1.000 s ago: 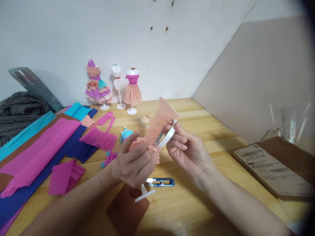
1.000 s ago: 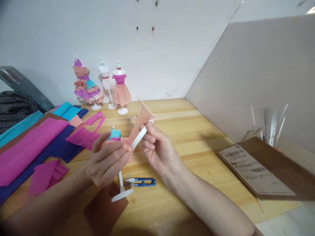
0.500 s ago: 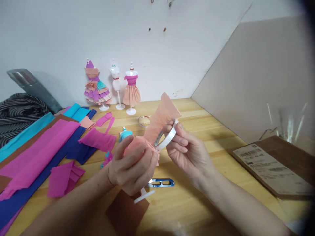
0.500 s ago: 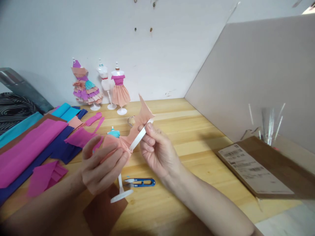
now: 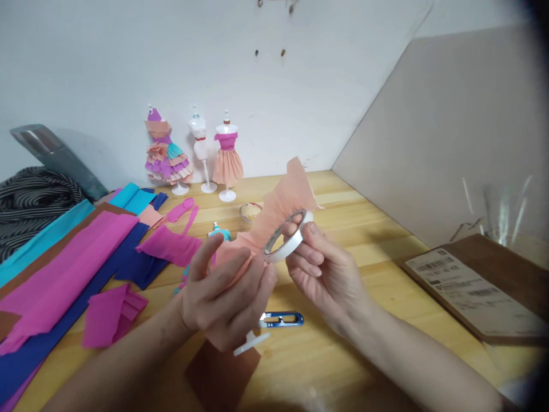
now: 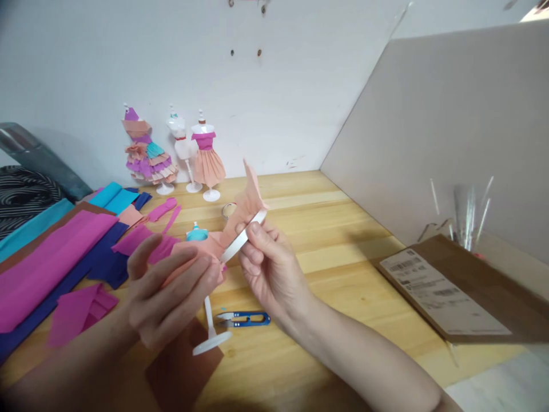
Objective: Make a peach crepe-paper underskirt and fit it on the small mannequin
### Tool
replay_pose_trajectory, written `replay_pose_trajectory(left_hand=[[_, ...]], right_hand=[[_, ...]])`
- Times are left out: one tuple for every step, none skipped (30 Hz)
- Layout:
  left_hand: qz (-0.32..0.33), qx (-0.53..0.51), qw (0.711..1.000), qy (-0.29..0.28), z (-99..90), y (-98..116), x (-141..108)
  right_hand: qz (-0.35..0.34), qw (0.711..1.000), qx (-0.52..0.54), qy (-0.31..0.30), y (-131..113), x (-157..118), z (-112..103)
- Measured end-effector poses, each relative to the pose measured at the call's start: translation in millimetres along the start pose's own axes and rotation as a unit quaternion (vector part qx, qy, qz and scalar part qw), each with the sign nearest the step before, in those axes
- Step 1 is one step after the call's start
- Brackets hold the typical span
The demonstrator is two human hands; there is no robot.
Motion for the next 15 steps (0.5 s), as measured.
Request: replay_pose_trajectory(left_hand=[[0.036, 0.028, 0.999, 0.017, 0.3, 4.0, 1.4], [0.04, 0.037, 0.998, 0.032, 1.3, 2.9, 3.0], [0.028, 0.031, 0.999, 0.031, 4.6, -0.9, 5.2], [-0.002, 0.016, 1.0, 0.025, 8.1, -6.8, 7.3], [-0.028, 0.001, 0.999, 0.016, 11.5, -11.5, 8.8], [-0.05, -0.01, 0.999, 0.007, 14.5, -14.5, 9.5], [-0.064, -0.017, 0.998, 0.0, 16.3, -15.8, 9.5], [-0.072, -0.02, 0.997, -0.003, 17.3, -15.7, 9.0], [-0.077, -0.021, 0.997, -0.007, 18.2, -14.8, 8.1], [-0.08, -0.023, 0.997, -0.007, 18.7, -13.7, 6.9], [-0.081, -0.024, 0.996, -0.006, 19.3, -12.5, 5.5], [-0.079, -0.024, 0.997, -0.003, 19.8, -11.1, 4.4], [-0.078, -0.022, 0.997, 0.002, 20.1, -9.7, 3.4], [-0.077, -0.021, 0.997, 0.008, 20.3, -8.6, 2.8], [-0.078, -0.019, 0.997, 0.014, 20.1, -8.0, 2.5]], right_hand=[[-0.003, 1.0, -0.003, 0.0, -0.4, -0.1, 0.1], [-0.01, 1.0, -0.008, -0.001, -1.6, -0.3, 0.4], [-0.016, 1.0, -0.014, -0.003, -2.7, -0.4, 1.0], [-0.02, 1.0, -0.022, -0.006, -3.4, -0.6, 1.7], [-0.023, 0.999, -0.029, -0.01, -3.8, -0.8, 2.5], [-0.025, 0.999, -0.036, -0.015, -4.0, -1.0, 3.3], [-0.024, 0.999, -0.041, -0.02, -3.6, -1.2, 4.1], [-0.023, 0.998, -0.045, -0.023, -3.2, -1.3, 4.6], [-0.023, 0.998, -0.048, -0.026, -3.1, -1.5, 4.8], [-0.026, 0.998, -0.051, -0.026, -3.3, -1.6, 4.8], [-0.029, 0.998, -0.055, -0.027, -3.8, -1.7, 4.7], [-0.031, 0.997, -0.061, -0.029, -4.3, -1.7, 4.9], [-0.033, 0.997, -0.066, -0.031, -4.7, -1.7, 5.2], [-0.035, 0.996, -0.073, -0.035, -5.1, -1.8, 5.8], [-0.037, 0.996, -0.078, -0.039, -5.3, -1.9, 6.5]])
Point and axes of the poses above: each hand's wrist, its own x-axis towards the middle knuckle, its own z-axis out of the palm, y = z × x, the point moved 8 cm from there along x, towards the middle knuckle, and after that the axes turned 8 degrees about -y, right-handed, at the moved point
